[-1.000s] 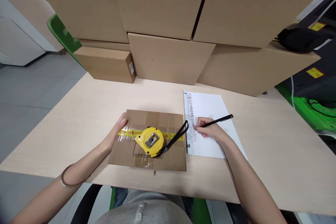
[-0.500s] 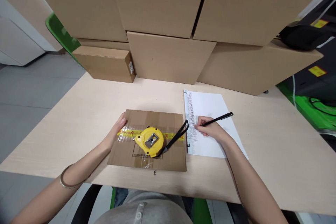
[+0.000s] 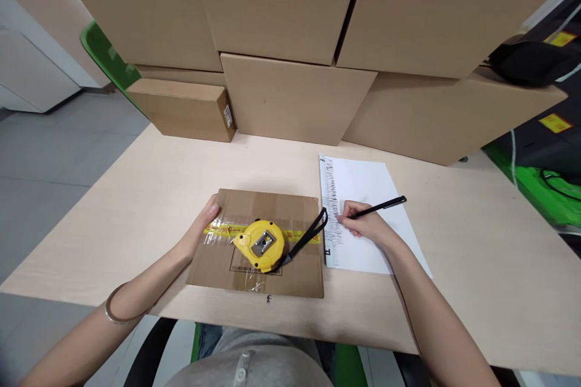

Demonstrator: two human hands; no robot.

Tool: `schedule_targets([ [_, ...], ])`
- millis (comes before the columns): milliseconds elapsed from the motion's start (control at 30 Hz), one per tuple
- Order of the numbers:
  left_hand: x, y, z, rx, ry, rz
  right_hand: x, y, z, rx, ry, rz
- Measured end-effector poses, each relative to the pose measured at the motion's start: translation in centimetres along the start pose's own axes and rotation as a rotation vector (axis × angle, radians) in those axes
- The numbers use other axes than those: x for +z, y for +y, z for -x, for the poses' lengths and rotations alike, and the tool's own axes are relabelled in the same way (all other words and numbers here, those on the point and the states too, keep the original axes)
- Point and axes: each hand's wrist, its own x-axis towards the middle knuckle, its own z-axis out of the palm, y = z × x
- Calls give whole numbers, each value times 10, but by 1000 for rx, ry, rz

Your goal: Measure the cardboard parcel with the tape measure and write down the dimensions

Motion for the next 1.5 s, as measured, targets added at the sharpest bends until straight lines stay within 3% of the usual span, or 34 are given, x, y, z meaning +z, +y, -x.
schedule_targets([
  [500, -1, -1, -2, 16, -12, 0, 3, -7, 4, 44, 31, 140],
  [900, -2, -1, -1, 50, -28, -21, 25, -40, 20, 114, 377, 634],
  [967, -4, 1, -2, 93, -16, -53, 25, -53, 29, 49, 499, 627],
  [1067, -6, 7, -1, 218, 15, -179, 32, -80, 49, -287, 648, 564],
  [1133, -8, 10, -1, 281, -15, -266, 45, -99, 61, -519, 591, 577],
  [1267, -9, 8, -1, 291, -61, -298, 83, -124, 72, -742, 330, 723],
  [1400, -11, 0, -2, 321, -91, -263, 107, -138, 74, -740, 189, 644],
  [1500, -12, -2, -2, 310, -109, -215, 112, -151, 75, -656, -11, 443],
])
